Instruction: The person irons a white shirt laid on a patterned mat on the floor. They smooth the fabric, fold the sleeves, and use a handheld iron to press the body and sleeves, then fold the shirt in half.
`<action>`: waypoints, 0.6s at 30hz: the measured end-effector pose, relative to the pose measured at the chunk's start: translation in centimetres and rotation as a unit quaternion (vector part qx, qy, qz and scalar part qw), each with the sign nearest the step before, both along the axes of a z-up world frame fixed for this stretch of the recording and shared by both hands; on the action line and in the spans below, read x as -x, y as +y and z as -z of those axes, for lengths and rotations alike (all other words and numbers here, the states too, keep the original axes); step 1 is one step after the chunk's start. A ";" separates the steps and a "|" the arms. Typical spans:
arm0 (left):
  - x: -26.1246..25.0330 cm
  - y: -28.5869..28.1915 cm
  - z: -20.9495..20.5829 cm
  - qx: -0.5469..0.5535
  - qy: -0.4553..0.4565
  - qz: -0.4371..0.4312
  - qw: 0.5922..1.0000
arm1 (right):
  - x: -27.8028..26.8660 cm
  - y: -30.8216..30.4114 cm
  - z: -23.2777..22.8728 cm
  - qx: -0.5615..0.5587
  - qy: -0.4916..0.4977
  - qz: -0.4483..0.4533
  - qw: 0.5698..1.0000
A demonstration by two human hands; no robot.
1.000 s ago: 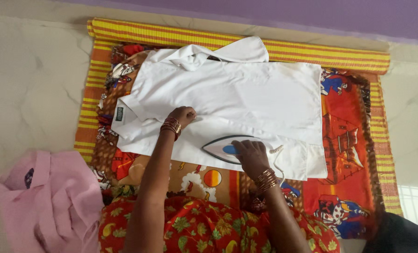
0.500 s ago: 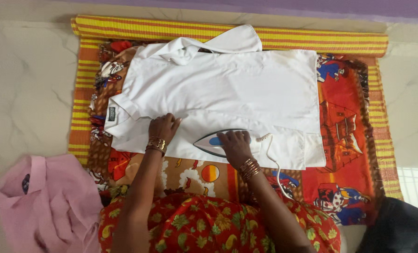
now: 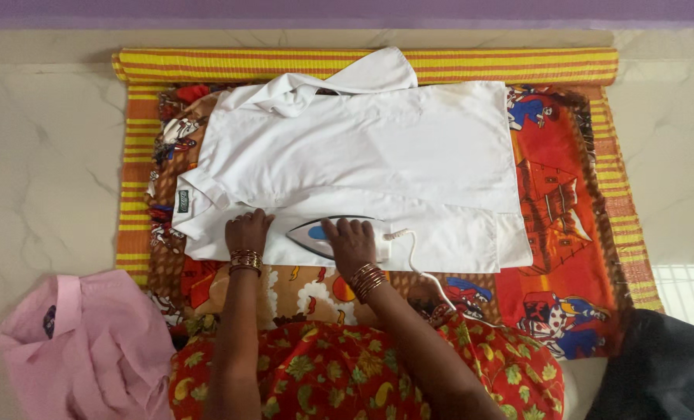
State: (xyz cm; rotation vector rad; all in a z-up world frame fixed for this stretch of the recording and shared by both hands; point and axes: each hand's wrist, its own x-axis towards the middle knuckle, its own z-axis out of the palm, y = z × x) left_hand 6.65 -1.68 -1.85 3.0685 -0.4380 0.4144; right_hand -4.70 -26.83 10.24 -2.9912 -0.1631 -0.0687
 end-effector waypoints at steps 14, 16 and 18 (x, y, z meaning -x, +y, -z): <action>2.1 -3.8 -1.8 0.082 -0.076 -0.088 0.990 | 3.0 -16.1 -0.5 0.023 0.061 0.209 0.976; 2.6 -6.3 -1.8 0.182 -0.053 0.058 0.980 | 3.2 -16.4 -0.4 0.027 0.054 0.216 0.974; 3.2 -10.0 -1.4 0.197 -0.034 0.169 0.965 | 3.1 -16.2 -0.2 0.032 0.054 0.222 0.973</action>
